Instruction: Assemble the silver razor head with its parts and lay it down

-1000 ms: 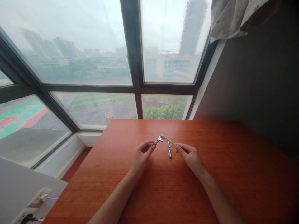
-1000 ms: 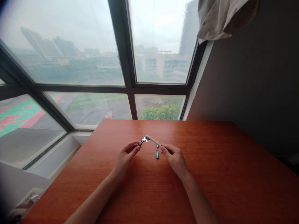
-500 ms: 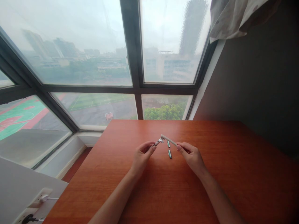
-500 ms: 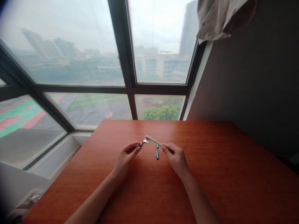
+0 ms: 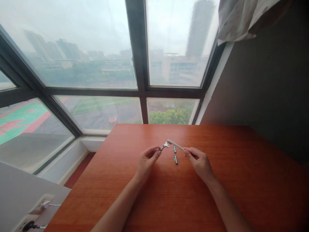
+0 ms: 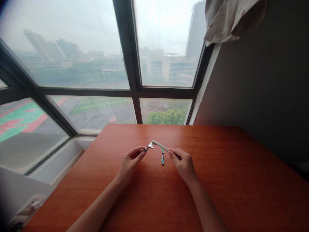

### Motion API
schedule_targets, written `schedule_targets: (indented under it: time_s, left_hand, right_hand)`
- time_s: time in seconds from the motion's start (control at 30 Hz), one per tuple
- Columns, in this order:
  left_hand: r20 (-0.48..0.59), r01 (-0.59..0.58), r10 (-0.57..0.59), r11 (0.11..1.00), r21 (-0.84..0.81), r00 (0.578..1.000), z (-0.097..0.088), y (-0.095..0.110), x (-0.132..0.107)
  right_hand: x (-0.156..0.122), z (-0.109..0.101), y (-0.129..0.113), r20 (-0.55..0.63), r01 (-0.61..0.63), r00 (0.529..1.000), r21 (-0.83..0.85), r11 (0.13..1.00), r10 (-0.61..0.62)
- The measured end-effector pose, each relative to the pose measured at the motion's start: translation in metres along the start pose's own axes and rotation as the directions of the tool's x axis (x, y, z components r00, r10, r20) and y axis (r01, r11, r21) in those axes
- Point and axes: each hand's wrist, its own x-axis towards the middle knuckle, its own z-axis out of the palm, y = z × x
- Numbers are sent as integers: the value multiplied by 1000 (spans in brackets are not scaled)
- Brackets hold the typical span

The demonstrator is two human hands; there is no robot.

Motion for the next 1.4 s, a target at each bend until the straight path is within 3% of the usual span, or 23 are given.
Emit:
schedule_targets:
  time_s: [0.13,0.43,0.77,1.4]
  left_hand:
    - [-49,7,-9,999,-33,999,0,2,1]
    - [39,63,-61,996,-70,997,-1,-3,0]
    - [43,98,-95,991,-87,995,-3,-10,0]
    - [35,154,-150,973,-169,988,1,-11,0]
  right_hand:
    - [-1,0,-4,21,16,1000,39,999,-17]
    - [0,3,0,-5,9,1000,36,999,-9]
    - [-1,7,1,1,56,998,36,998,-56]
    - [-3,11,2,-8,29,1000,50,998,-29]
